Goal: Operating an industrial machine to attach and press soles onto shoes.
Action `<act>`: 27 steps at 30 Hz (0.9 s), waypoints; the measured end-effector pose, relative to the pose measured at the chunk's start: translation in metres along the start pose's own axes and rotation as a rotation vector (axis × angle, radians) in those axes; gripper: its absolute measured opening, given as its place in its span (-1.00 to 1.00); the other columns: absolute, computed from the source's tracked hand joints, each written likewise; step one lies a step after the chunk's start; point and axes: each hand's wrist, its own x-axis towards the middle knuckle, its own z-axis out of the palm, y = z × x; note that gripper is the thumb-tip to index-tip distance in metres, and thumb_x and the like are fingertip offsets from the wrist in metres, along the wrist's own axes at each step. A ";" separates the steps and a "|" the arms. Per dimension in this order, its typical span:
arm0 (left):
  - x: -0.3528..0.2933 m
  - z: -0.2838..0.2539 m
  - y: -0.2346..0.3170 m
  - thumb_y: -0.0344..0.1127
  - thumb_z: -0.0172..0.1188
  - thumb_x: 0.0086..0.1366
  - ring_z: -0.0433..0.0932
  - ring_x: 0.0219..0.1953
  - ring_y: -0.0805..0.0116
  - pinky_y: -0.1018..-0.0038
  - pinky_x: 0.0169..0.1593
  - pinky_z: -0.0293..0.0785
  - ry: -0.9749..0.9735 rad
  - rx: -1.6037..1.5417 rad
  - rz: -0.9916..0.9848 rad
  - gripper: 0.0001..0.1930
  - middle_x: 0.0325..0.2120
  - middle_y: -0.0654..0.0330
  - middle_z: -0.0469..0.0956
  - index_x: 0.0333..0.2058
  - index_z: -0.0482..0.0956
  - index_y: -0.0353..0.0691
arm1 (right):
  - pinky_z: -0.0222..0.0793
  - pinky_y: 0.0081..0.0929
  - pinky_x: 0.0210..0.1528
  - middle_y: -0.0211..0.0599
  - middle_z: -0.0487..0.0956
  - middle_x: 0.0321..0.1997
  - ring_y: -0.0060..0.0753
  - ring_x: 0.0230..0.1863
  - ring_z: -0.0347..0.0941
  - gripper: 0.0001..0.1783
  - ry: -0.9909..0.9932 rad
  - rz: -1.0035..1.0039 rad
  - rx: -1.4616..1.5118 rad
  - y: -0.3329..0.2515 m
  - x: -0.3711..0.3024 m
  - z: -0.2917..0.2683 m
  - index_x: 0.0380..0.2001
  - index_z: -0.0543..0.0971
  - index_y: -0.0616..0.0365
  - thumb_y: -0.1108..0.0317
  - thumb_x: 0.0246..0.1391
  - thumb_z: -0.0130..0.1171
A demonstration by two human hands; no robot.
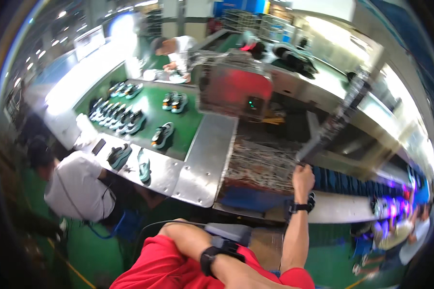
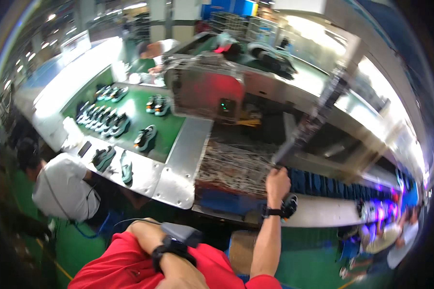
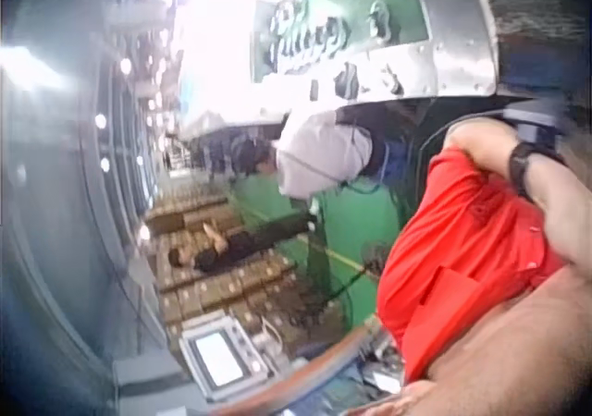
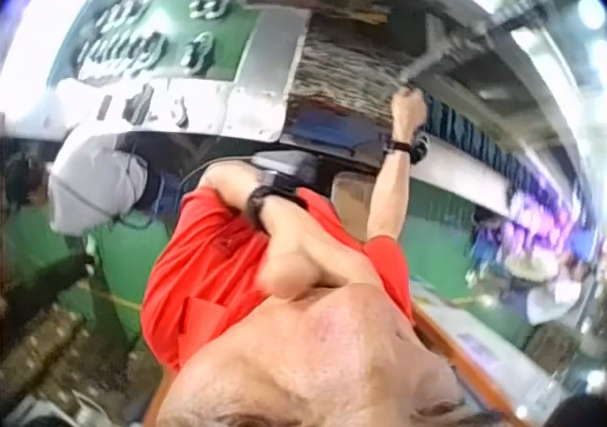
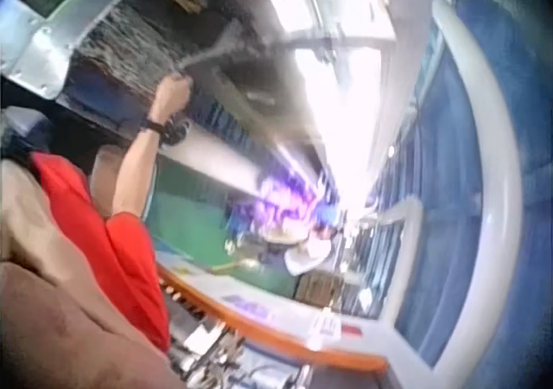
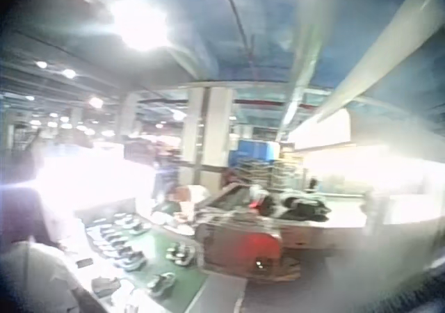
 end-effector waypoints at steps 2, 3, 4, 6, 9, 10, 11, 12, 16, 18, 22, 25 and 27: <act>0.013 -0.006 -0.028 0.47 0.24 -0.06 0.54 -0.18 0.26 0.47 0.04 0.35 -0.137 -0.257 0.252 0.07 -0.24 -0.01 0.55 -0.01 0.37 -0.61 | 0.42 0.08 -0.13 0.27 0.58 -0.29 0.30 -0.21 0.53 -0.58 0.010 0.030 0.129 -0.003 -0.005 -0.008 -0.24 0.55 0.30 0.13 0.10 -0.05; 0.018 -0.007 -0.039 0.45 0.24 -0.04 0.55 -0.22 0.28 0.49 0.02 0.35 -0.207 -0.402 0.378 0.02 -0.30 0.01 0.57 -0.06 0.43 -0.60 | 0.40 0.08 -0.12 0.29 0.58 -0.27 0.31 -0.19 0.52 -0.57 -0.019 0.005 0.077 -0.001 0.000 0.001 -0.19 0.55 0.29 0.14 0.10 -0.05; 0.020 -0.011 -0.046 0.44 0.25 -0.01 0.56 -0.26 0.30 0.52 -0.01 0.36 -0.272 -0.568 0.497 -0.03 -0.35 0.03 0.58 -0.11 0.49 -0.59 | 0.40 0.09 -0.11 0.30 0.57 -0.28 0.32 -0.18 0.51 -0.58 0.001 -0.012 0.054 -0.004 0.002 0.004 -0.20 0.55 0.27 0.14 0.09 -0.06; 0.018 -0.009 -0.032 0.42 0.23 0.01 0.55 -0.24 0.27 0.50 0.00 0.37 -0.133 -0.432 0.471 -0.03 -0.32 -0.01 0.56 -0.08 0.45 -0.60 | 0.39 0.12 -0.10 0.31 0.57 -0.31 0.37 -0.21 0.50 -0.61 -0.007 -0.039 0.039 -0.011 0.003 0.003 -0.26 0.50 0.31 0.15 0.12 -0.07; 0.007 -0.010 0.023 0.40 0.22 0.04 0.55 -0.20 0.21 0.46 0.01 0.38 0.140 0.004 -0.031 -0.02 -0.27 -0.08 0.53 -0.04 0.38 -0.62 | 0.45 0.10 -0.15 0.25 0.59 -0.36 0.30 -0.26 0.55 -0.63 0.041 0.028 -0.011 0.007 0.008 -0.008 -0.31 0.49 0.30 0.15 0.13 -0.05; 0.006 -0.007 0.039 0.39 0.21 0.05 0.55 -0.19 0.19 0.45 0.01 0.38 0.158 0.086 -0.108 -0.02 -0.25 -0.10 0.52 -0.03 0.36 -0.63 | 0.45 0.10 -0.16 0.24 0.59 -0.39 0.30 -0.27 0.55 -0.64 0.044 0.022 0.011 -0.005 0.008 -0.007 -0.33 0.48 0.30 0.15 0.13 -0.04; 0.005 -0.010 0.051 0.39 0.21 0.06 0.54 -0.18 0.18 0.43 0.02 0.39 0.173 0.136 -0.134 -0.02 -0.23 -0.12 0.51 -0.01 0.34 -0.63 | 0.39 0.16 -0.15 0.27 0.57 -0.39 0.37 -0.27 0.51 -0.64 0.039 0.031 0.049 -0.011 0.005 -0.008 -0.37 0.50 0.27 0.14 0.11 -0.05; 0.005 -0.014 0.060 0.38 0.20 0.07 0.54 -0.16 0.16 0.42 0.02 0.39 0.182 0.183 -0.147 -0.01 -0.22 -0.15 0.50 0.00 0.32 -0.64 | 0.39 0.16 -0.14 0.25 0.57 -0.40 0.37 -0.27 0.51 -0.64 0.023 0.034 0.055 -0.007 0.010 0.002 -0.35 0.50 0.25 0.13 0.11 -0.05; -0.002 -0.026 0.097 0.35 0.18 0.11 0.54 -0.12 0.09 0.37 0.04 0.41 0.189 0.301 -0.162 0.00 -0.15 -0.24 0.47 0.06 0.24 -0.66 | 0.44 0.10 -0.21 0.23 0.57 -0.39 0.26 -0.33 0.53 -0.62 0.032 -0.024 0.067 -0.006 0.000 0.006 -0.20 0.45 0.34 0.19 0.12 -0.04; -0.002 -0.031 0.114 0.33 0.17 0.13 0.53 -0.09 0.05 0.35 0.05 0.41 0.177 0.358 -0.161 0.01 -0.12 -0.28 0.45 0.09 0.20 -0.67 | 0.45 0.05 -0.20 0.25 0.57 -0.37 0.23 -0.30 0.54 -0.56 0.016 -0.034 0.109 -0.006 -0.001 0.013 -0.09 0.45 0.37 0.18 0.13 -0.01; -0.001 -0.052 0.130 0.30 0.15 0.17 0.53 -0.04 -0.02 0.30 0.06 0.43 0.109 0.407 -0.166 0.02 -0.05 -0.37 0.41 0.15 0.11 -0.70 | 0.46 -0.20 -0.18 0.11 0.62 -0.38 0.06 -0.29 0.59 -0.59 0.187 0.021 0.221 0.006 -0.012 -0.002 -0.06 0.53 0.29 0.25 0.08 0.12; 0.004 -0.066 0.127 0.28 0.13 0.20 0.52 -0.01 -0.08 0.26 0.08 0.44 0.040 0.425 -0.139 0.04 0.00 -0.44 0.38 0.19 0.05 -0.72 | 0.46 -0.42 -0.11 -0.08 0.63 -0.24 -0.29 -0.19 0.58 -0.69 0.251 0.008 0.476 0.011 -0.013 0.009 -0.10 0.53 0.33 0.42 0.08 0.17; 0.012 -0.079 0.125 0.24 0.12 0.22 0.42 0.13 -0.17 0.15 0.15 0.37 -0.014 0.187 -0.060 0.02 0.10 -0.45 0.31 0.21 0.05 -0.73 | 0.46 -0.47 -0.09 -0.17 0.63 -0.20 -0.39 -0.16 0.57 -0.77 0.301 -0.074 0.596 0.003 -0.009 0.015 -0.15 0.55 0.32 0.48 0.11 0.17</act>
